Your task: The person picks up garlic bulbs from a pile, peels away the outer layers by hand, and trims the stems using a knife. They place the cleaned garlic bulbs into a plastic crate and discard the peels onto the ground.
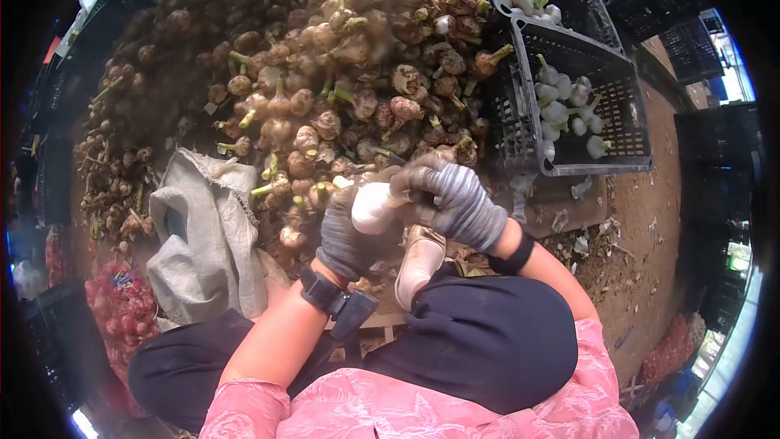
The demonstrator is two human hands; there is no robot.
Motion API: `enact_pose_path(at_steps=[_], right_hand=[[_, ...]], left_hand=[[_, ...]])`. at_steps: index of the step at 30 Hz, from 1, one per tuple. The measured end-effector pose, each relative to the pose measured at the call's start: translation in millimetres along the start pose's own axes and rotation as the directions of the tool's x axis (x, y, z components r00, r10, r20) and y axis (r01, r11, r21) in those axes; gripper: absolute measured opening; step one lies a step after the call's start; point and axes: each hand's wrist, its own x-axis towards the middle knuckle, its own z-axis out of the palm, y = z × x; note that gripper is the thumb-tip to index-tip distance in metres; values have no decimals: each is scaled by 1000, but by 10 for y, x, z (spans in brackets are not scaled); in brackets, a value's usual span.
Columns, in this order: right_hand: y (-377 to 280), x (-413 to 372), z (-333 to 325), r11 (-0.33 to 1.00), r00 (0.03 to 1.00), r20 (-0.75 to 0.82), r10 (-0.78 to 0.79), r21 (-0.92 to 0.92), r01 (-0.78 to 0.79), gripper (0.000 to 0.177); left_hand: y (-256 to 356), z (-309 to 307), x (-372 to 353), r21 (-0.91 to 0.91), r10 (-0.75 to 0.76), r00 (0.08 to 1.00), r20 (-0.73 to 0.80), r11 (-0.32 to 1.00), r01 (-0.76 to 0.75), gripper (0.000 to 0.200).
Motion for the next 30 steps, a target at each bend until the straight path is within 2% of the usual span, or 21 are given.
enact_pose_path(at_steps=[1, 2, 3, 4, 5, 6, 7, 8, 9, 11, 13, 14, 15, 17, 19, 20, 21, 23, 25, 29, 30], right_hand=[[8, 9, 20, 1000, 1000, 3, -6, 3, 6, 34], [5, 16, 44, 997, 997, 46, -70, -34, 71, 32], [-5, 21, 66, 988, 987, 89, -132, -68, 139, 29], [-44, -21, 87, 998, 993, 106, -54, 42, 50, 25], [-33, -52, 92, 998, 992, 110, -59, 45, 54, 25], [3, -99, 92, 995, 991, 125, -56, 90, 45, 23], [50, -152, 81, 990, 989, 137, -55, 134, 37, 21], [112, -233, 38, 998, 985, 171, -22, 54, 13, 22], [173, -341, -12, 994, 977, 182, 111, -9, -111, 23], [393, -636, -107, 915, 885, 331, 328, -344, -211, 19], [670, -1078, -48, 656, 576, 406, 710, -680, -329, 30], [727, -1053, -61, 493, 457, 275, 846, -732, -471, 42], [711, -1112, -125, 482, 447, 268, 853, -732, -482, 42], [89, -685, -266, 794, 856, 278, 436, -567, -220, 48], [-8, -409, -160, 890, 939, 143, 313, -388, -238, 48], [-4, -289, -87, 919, 958, 115, 263, -333, -212, 49], [5, -181, -18, 944, 974, 86, 212, -275, -181, 51], [87, -57, 70, 908, 947, 224, 232, -398, -129, 36], [92, -69, 141, 965, 969, 209, 135, -250, -81, 27], [93, -164, 142, 993, 989, 95, 110, -46, -106, 22], [96, -197, 129, 995, 993, 56, 99, -9, -99, 22]], left_hand=[[2, -3, 13, 230, 14, 999, -45, 973, -3, 42], [-12, -16, 12, 233, 12, 998, -55, 972, 1, 42], [-42, -35, 16, -103, -78, 992, -97, 992, 68, 45], [-79, -51, 30, -429, -172, 980, -104, 896, 112, 54], [-126, -42, 57, -697, -219, 969, -112, 712, 80, 53], [-170, -103, 66, -925, -243, 968, -56, 378, 41, 51], [-201, -197, 80, -1000, -240, 971, 5, -18, 1, 49], [-161, -282, 98, -996, -309, 951, 25, -94, -4, 46], [-104, -308, 103, -997, -412, 911, -27, -56, -55, 44], [-26, -373, 109, -995, -401, 916, 8, -96, -34, 44], [-48, -369, 107, -996, -405, 913, 42, -95, 4, 44], [-80, -344, 123, -994, -413, 907, 86, -94, 52, 44], [-134, -288, 128, -993, -360, 927, 106, -85, 81, 44], [-123, -140, 117, -990, -390, 911, 132, -101, 100, 44], [-78, -29, 105, -986, -323, 932, 164, -42, 160, 44], [-229, -29, 119, -953, -188, 951, 245, -228, 200, 47], [-358, 42, 55, -860, -192, 979, 68, 487, 155, 49], [-171, 109, 116, -986, -375, 924, 78, 106, 126, 51], [-265, 104, 117, -989, -381, 924, 36, 120, 88, 52], [-287, 126, 114, -969, -391, 920, 35, 211, 126, 51], [-265, 121, 141, -944, -533, 845, -39, 296, 143, 52]])
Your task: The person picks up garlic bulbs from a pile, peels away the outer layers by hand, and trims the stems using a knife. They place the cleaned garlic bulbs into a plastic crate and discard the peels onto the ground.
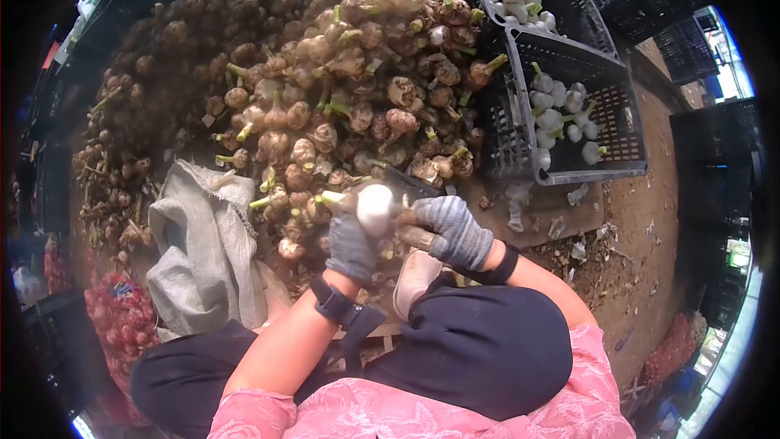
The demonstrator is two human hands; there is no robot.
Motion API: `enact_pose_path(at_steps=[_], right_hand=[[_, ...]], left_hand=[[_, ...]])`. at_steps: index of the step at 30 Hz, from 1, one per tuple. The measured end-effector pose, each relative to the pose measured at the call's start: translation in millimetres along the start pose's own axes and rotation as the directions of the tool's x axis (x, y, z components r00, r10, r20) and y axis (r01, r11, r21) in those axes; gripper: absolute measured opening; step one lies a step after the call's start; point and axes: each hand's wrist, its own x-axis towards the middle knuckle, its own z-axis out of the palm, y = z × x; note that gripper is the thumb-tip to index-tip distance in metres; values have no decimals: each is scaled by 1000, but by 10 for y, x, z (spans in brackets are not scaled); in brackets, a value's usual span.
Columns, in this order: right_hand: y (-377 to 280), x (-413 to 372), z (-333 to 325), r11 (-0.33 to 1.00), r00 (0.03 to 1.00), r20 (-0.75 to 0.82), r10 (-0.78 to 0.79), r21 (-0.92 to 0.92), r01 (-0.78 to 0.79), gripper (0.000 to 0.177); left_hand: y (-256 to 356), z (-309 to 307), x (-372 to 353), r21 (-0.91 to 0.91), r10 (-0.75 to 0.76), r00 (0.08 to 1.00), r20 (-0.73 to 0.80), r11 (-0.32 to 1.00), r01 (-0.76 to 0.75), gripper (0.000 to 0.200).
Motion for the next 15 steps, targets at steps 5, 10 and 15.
enact_pose_path(at_steps=[5, 10, 15], right_hand=[[176, -110, -25, 964, 958, -104, 267, 11, -267, 50], [590, -277, -5, 606, 859, -135, 495, 761, -230, 56], [427, -174, -896, -8, 833, -442, 332, 882, 470, 53]], left_hand=[[-24, -226, 225, 360, 239, 966, -95, 913, -191, 39], [-123, 298, -173, 465, -16, 946, 324, 874, -144, 54], [186, 99, 4, 453, 67, 993, 100, 885, -106, 36]])
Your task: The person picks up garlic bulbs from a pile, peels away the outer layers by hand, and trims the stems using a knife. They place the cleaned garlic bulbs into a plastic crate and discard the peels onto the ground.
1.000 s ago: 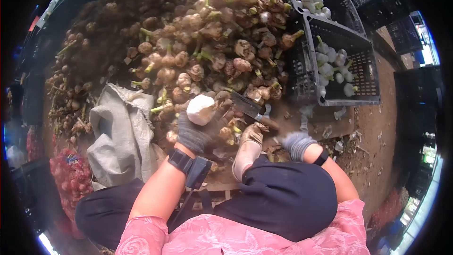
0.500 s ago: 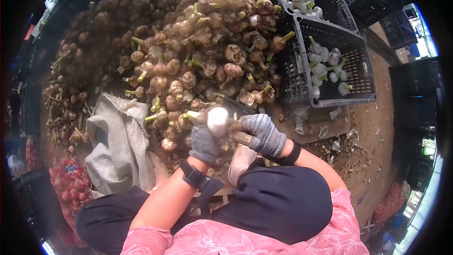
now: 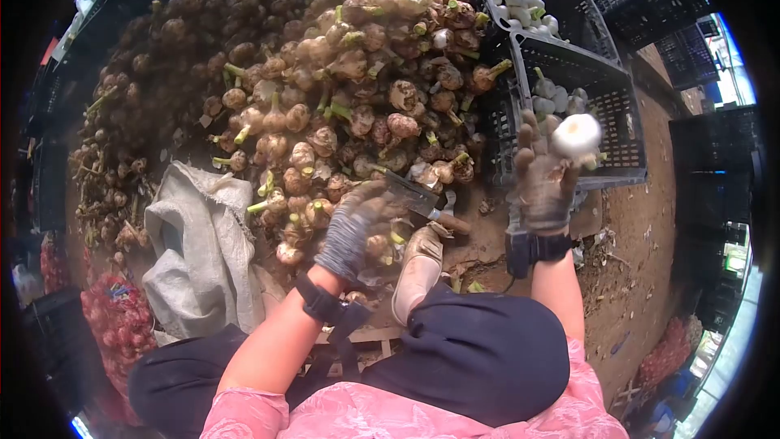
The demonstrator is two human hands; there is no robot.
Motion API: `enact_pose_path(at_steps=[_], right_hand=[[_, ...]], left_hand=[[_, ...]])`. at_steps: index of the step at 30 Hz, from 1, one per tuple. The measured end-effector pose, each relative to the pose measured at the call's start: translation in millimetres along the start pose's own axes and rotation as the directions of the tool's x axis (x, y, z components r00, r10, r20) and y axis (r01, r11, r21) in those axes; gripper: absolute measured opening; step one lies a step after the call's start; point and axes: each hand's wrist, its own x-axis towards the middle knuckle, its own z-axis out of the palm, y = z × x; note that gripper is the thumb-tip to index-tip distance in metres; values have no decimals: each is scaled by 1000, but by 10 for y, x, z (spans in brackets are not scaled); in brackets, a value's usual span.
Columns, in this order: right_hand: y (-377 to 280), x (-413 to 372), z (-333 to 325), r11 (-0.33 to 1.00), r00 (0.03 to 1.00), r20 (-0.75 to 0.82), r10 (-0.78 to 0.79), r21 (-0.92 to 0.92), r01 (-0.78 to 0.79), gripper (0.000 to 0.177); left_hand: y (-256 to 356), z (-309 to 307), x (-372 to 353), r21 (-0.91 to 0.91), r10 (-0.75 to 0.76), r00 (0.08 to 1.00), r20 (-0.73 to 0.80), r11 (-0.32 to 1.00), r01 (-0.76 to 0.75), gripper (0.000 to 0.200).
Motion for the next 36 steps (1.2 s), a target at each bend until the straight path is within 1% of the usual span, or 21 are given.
enact_pose_path(at_steps=[1, 2, 3, 4, 6, 7, 8, 10, 12, 14, 16, 18, 20, 21, 25, 28, 30, 31, 32, 34, 36], right_hand=[[26, 144, -145, 996, 995, 89, 53, -80, -46, 56], [123, 257, -120, 934, 989, 83, 122, -346, -86, 58], [248, 454, -137, 780, 985, -55, 164, -604, -164, 60], [398, 614, -106, 545, 958, -201, 206, -789, -283, 59], [815, 930, -60, 92, 976, -80, 201, -991, -100, 62], [1031, 1201, -432, -395, 977, 145, 155, -898, 196, 66], [1182, 1240, -346, -670, 989, 95, 113, -727, 147, 62], [1326, 1367, -315, -706, 995, -58, 85, -708, 19, 51], [1324, 1415, -287, -585, 994, 9, 112, -808, 73, 40], [1360, 1141, -236, -262, 959, 283, 4, -925, 274, 37], [1360, 623, 259, 269, 963, 266, 33, -931, 248, 41], [1441, 238, 145, 399, 943, 262, 206, -902, 163, 44], [1308, 1, 190, 465, 885, 175, 431, -884, -51, 48], [1297, -54, 136, 579, 918, 111, 381, -803, -143, 53], [1099, -98, 206, 470, 922, -13, 388, -857, -210, 51], [1079, -22, 270, 551, 867, -122, 484, -726, -410, 44], [1183, -7, 202, 206, 941, -12, 338, -975, -87, 40], [1245, -15, 183, 127, 947, 10, 322, -991, -33, 42], [1310, -7, 187, 51, 949, 71, 306, -997, 58, 42], [1333, 30, 185, 98, 934, 20, 358, -995, -16, 40], [1326, 40, 160, 151, 910, -19, 414, -985, -89, 39]], left_hand=[[-75, -96, 62, -24, -5, 999, -31, 1000, 5, 33], [-130, -150, 89, -47, -12, 998, -60, 999, 9, 30], [-149, -145, 66, 13, -30, 995, -95, 999, 31, 26], [-174, -145, 35, 75, -45, 990, -132, 996, 55, 22], [-203, -191, 33, 114, -17, 996, -83, 993, 26, 21], [-169, -200, 37, 87, -81, 991, -110, 992, 91, 21], [-132, -216, 39, 58, -143, 980, -140, 987, 152, 23], [-41, -229, 23, 62, -78, 991, -112, 994, 85, 22], [145, -114, -95, 118, -39, 996, -85, 992, 49, 26], [154, -191, -75, 72, 12, 998, -58, 997, -8, 43], [152, -247, -24, 64, 101, 993, -63, 993, -97, 64], [228, -163, -52, -119, 116, 991, 60, 987, -108, 70], [253, -155, -56, -52, 53, 993, 104, 998, -48, 60], [272, -109, -64, 131, 70, 992, 101, 988, -83, 53], [207, 4, -76, 97, 90, 995, 41, 991, -94, 63], [151, -16, -47, 151, 327, 940, 100, 929, -339, 71], [255, -18, -79, 768, 378, 909, 176, 525, -368, 81], [220, -60, -69, 878, 425, 876, 229, 299, -375, 83], [174, -69, -74, 880, 422, 878, 225, 299, -369, 83], [122, -49, -105, 859, 433, 891, 136, 397, -324, 82], [159, -26, -154, 885, 470, 865, 177, 308, -349, 80]])
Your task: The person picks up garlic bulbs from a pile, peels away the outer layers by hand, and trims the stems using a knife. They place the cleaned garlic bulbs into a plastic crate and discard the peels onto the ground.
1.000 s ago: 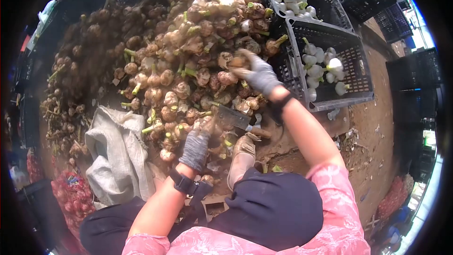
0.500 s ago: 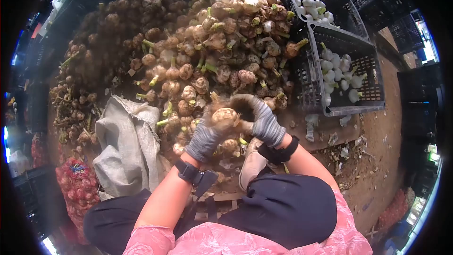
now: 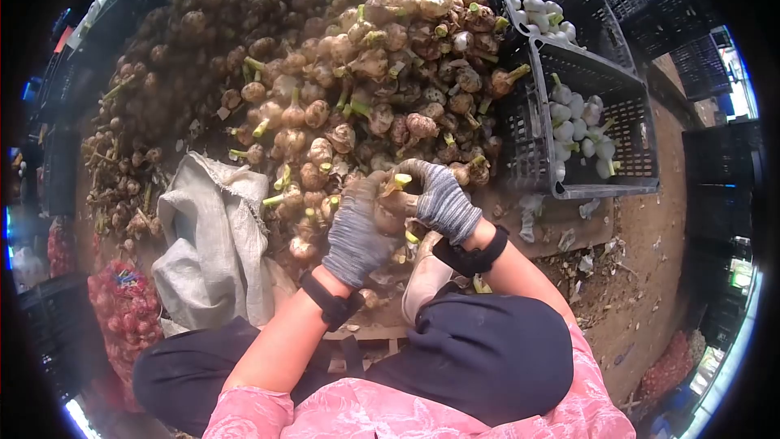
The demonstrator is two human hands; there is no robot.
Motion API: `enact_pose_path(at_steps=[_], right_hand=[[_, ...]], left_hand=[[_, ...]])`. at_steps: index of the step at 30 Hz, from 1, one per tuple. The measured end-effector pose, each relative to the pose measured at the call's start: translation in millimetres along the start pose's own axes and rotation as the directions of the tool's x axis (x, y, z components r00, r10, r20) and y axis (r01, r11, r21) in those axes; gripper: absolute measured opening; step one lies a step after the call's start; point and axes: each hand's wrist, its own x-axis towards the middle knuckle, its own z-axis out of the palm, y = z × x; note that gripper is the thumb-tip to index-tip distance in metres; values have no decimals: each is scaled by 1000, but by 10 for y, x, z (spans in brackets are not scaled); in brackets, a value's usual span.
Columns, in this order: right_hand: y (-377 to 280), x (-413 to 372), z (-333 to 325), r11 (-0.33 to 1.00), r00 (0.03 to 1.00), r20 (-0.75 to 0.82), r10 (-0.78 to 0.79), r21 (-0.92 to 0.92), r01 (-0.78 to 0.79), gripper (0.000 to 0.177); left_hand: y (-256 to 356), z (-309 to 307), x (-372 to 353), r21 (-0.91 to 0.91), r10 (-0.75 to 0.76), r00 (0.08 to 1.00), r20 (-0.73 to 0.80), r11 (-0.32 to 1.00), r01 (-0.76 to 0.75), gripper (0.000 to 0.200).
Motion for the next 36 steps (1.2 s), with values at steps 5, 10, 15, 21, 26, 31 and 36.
enact_pose_path(at_steps=[5, 10, 15, 21, 26, 31, 36], right_hand=[[-20, -86, -105, 984, 999, 45, -11, 176, 3, 36], [-46, -182, -150, 903, 999, 32, -43, 428, 25, 35], [-83, -215, -222, 714, 989, 79, 123, 685, -143, 41], [-15, -166, -90, 657, 984, 175, -18, 745, -121, 76], [16, -209, -99, 752, 973, 230, -18, 644, -139, 80], [27, -276, -25, 588, 945, 308, -110, 786, -188, 79], [219, -278, 55, 572, 922, 343, -181, 799, -185, 76]], left_hand=[[8, 23, -24, -383, -31, 996, 79, 922, 59, 81], [68, -36, 9, -765, 8, 964, 265, 611, 205, 78], [9, -204, -17, -905, -91, 948, 306, 281, 319, 67], [93, -303, 17, -821, 23, 912, 410, 445, 358, 83], [206, -242, -28, -811, 12, 889, 459, 416, 413, 61], [256, -178, -30, -582, 115, 940, 323, 807, 102, 64], [285, -182, -14, -341, 418, 900, 125, 870, -357, 57]])
